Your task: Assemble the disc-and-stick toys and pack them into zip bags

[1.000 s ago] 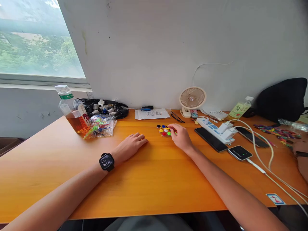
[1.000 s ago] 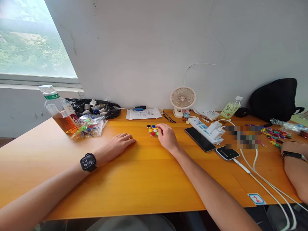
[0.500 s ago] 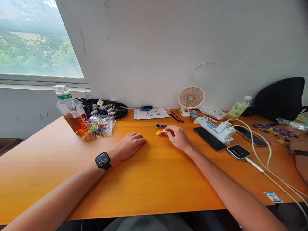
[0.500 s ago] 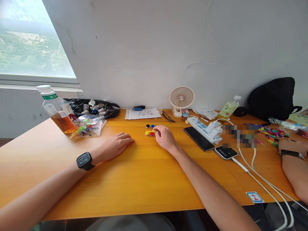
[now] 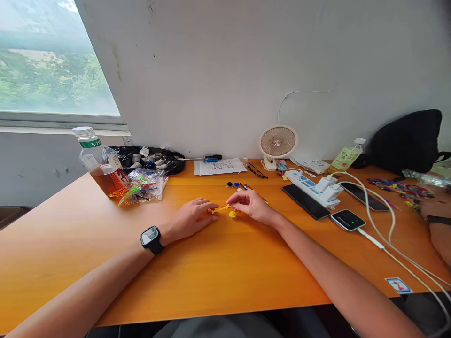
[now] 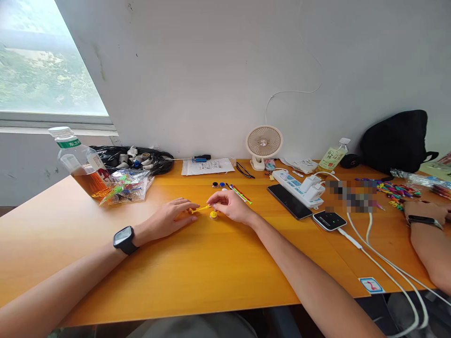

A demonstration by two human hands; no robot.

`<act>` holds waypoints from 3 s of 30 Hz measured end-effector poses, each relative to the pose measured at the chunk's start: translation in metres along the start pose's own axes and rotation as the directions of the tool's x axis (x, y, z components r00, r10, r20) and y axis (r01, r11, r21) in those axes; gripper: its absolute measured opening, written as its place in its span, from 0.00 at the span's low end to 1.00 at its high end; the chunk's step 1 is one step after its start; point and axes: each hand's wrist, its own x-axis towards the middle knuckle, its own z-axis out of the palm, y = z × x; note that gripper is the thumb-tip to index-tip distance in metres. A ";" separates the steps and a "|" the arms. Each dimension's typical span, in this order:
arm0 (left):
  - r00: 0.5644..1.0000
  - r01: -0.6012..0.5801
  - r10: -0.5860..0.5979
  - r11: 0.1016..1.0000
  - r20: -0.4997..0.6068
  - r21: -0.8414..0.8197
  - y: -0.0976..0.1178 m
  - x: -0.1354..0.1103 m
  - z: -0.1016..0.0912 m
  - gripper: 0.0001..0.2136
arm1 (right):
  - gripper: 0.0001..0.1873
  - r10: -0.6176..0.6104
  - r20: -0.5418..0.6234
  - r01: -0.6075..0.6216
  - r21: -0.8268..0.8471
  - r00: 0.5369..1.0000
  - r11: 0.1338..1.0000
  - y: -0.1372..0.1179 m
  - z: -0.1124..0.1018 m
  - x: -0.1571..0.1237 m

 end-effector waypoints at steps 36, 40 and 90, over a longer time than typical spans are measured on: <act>0.990 -0.137 0.137 0.991 0.045 -0.003 0.004 -0.002 0.001 0.15 | 0.07 0.122 0.100 -0.126 0.028 0.987 0.992 0.002 0.013 -0.002; 0.989 -0.144 0.145 0.989 0.036 -0.033 0.006 -0.001 0.001 0.14 | 0.07 0.115 0.102 -0.120 0.041 0.988 0.992 0.003 0.013 -0.002; 0.994 -0.106 0.101 0.983 0.038 0.147 0.018 0.002 0.010 0.05 | 0.19 0.154 -0.134 -0.173 -0.140 0.979 0.975 -0.007 0.005 0.000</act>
